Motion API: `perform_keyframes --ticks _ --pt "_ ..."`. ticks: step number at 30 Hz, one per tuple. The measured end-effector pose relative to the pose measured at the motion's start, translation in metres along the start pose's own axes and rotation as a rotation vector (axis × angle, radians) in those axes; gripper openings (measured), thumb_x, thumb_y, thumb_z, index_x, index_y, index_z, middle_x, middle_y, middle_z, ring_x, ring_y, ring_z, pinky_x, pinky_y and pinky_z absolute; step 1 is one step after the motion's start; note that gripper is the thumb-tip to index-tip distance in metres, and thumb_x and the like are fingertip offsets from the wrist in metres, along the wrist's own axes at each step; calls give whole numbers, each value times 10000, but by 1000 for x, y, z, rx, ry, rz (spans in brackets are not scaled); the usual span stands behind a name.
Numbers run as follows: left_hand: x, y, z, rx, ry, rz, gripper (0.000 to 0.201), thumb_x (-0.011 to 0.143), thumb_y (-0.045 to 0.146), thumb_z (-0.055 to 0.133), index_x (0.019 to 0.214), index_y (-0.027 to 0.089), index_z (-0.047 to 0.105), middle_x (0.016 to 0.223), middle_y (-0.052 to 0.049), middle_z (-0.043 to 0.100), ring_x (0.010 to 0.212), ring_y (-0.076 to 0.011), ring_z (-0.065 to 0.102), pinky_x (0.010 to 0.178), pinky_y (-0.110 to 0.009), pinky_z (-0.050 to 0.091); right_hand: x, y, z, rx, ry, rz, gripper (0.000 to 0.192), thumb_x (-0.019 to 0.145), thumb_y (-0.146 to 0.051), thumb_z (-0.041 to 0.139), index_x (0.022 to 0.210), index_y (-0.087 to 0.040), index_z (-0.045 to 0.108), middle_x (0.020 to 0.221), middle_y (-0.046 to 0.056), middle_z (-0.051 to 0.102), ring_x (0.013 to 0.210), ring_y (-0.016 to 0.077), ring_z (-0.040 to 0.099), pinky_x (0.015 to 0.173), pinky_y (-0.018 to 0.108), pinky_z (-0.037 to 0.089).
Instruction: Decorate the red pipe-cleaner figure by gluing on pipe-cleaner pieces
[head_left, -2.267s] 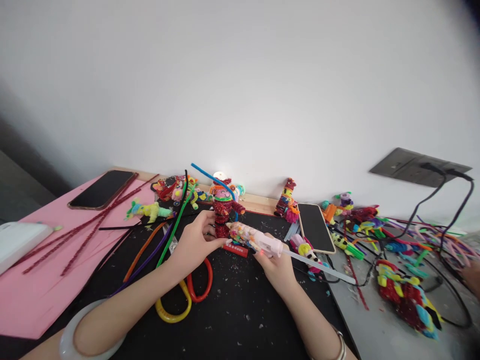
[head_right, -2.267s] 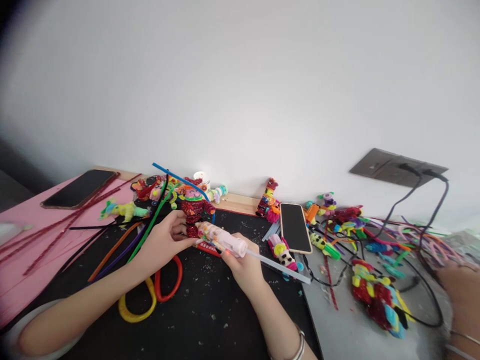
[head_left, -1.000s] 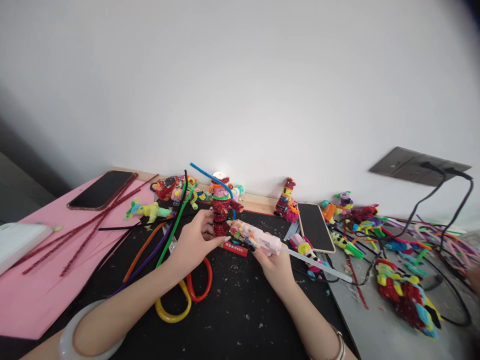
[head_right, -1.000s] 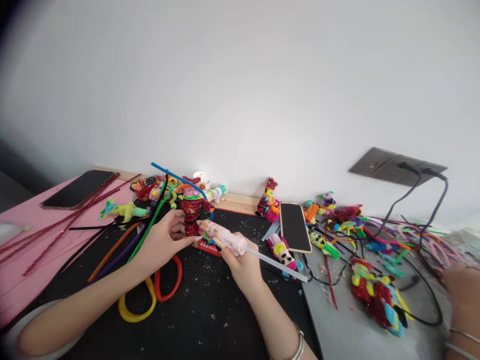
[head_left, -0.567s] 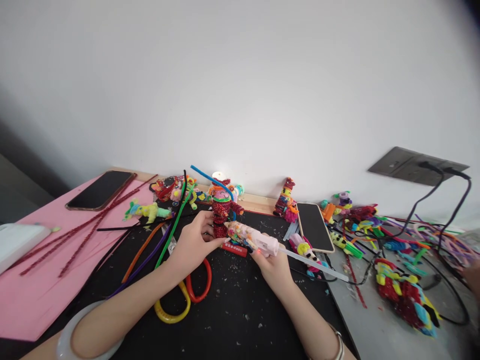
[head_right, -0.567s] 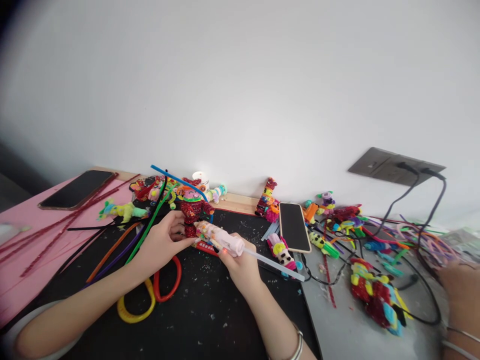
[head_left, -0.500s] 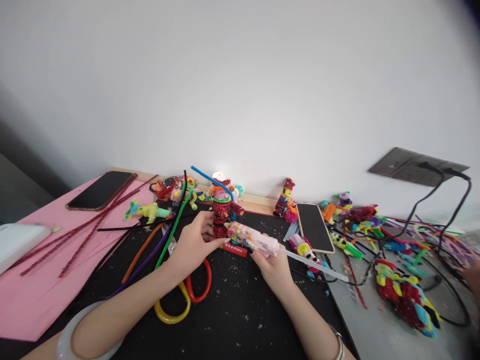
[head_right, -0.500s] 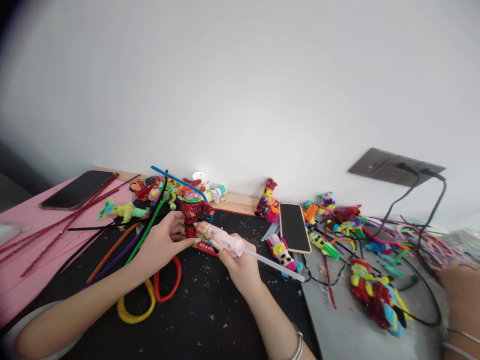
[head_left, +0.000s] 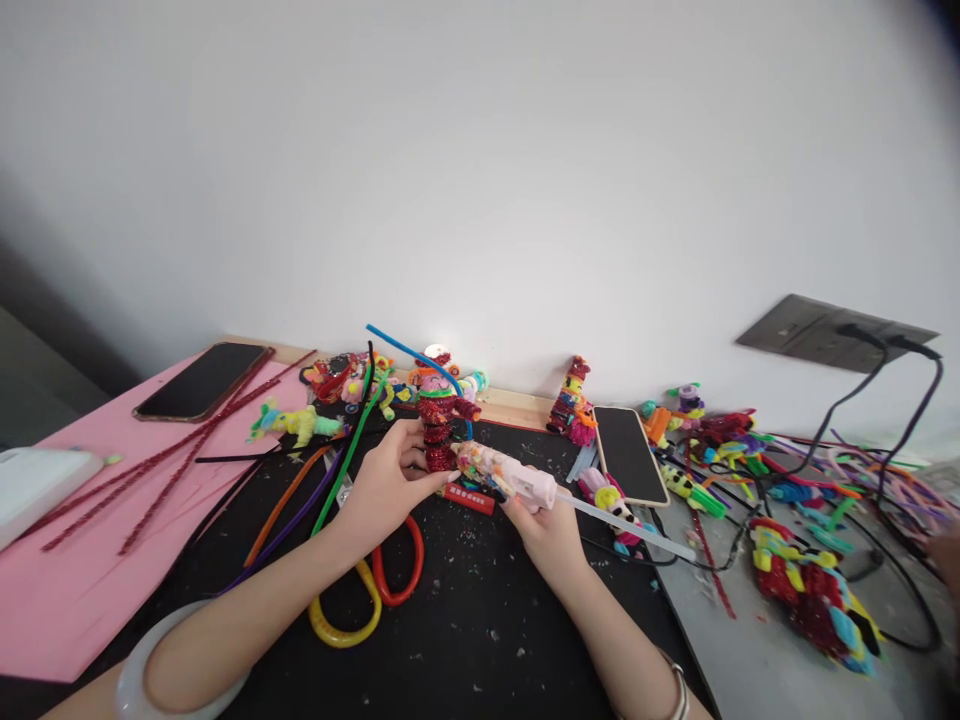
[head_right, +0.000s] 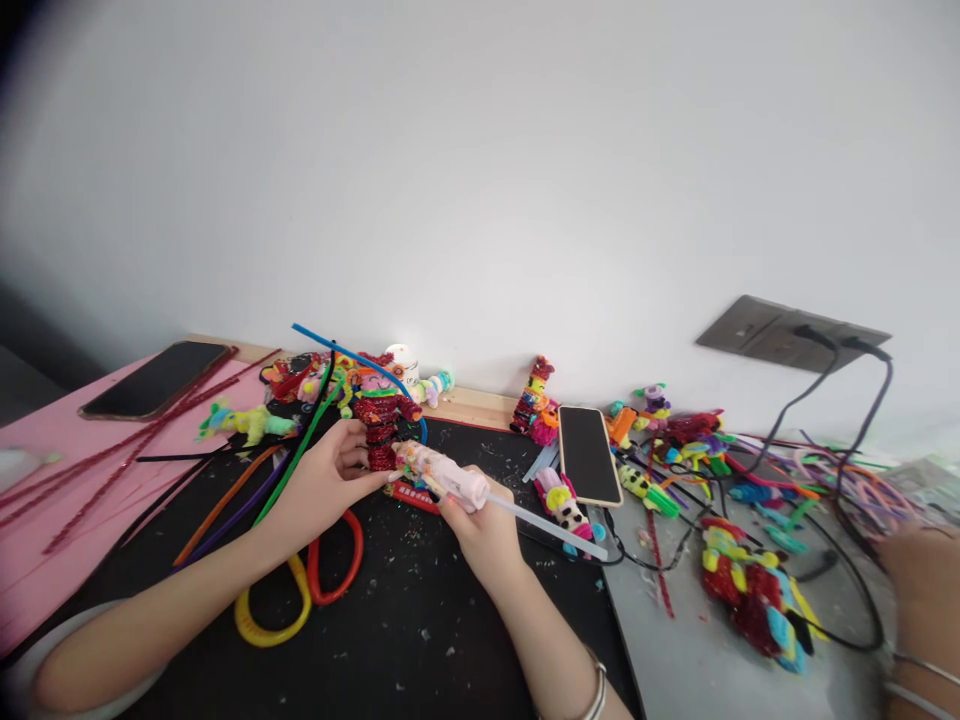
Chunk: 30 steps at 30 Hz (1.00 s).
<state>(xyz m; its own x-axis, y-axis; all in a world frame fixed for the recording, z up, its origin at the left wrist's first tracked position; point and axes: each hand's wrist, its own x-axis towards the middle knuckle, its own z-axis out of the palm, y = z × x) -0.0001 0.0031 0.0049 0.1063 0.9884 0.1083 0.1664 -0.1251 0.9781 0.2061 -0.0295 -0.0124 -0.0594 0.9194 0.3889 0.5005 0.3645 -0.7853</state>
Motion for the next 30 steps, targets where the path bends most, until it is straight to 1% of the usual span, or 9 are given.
perform_keyframes --ticks 6,10,15,24,30 --pt "0 -2 1 -16 -17 -3 432 691 227 737 1031 216 471 985 -7 624 748 -127 634 647 -253 547 -3 5 1 -14 13 11 140 821 -278 542 810 -193 653 815 60 707 758 215 668 637 284 540" --pt "0 -3 1 -29 -33 -2 425 687 222 735 1022 215 474 971 -6 624 734 -129 629 643 -260 547 -3 1 0 -36 10 22 140 812 -252 537 820 -194 664 827 61 711 761 219 671 641 289 542" --pt "0 -2 1 -36 -38 -8 432 685 221 734 1030 213 476 983 -17 627 759 -143 636 659 -275 549 0 -6 -3 -31 -11 30 167 799 -249 542 863 -197 687 855 60 724 787 230 677 671 304 551" --pt "0 0 1 -45 -40 -15 427 692 214 732 1028 209 469 980 -18 625 758 -140 630 666 -277 549 1 -5 -4 -15 -17 7 238 810 -238 550 985 -179 700 970 83 735 880 252 686 781 350 547" --pt "-1 -1 1 -66 -65 -18 450 686 238 742 1039 197 467 1002 -44 640 834 -179 645 712 -319 554 0 -2 -3 -26 13 0 200 808 -234 545 914 -172 704 887 78 736 797 236 685 732 324 548"
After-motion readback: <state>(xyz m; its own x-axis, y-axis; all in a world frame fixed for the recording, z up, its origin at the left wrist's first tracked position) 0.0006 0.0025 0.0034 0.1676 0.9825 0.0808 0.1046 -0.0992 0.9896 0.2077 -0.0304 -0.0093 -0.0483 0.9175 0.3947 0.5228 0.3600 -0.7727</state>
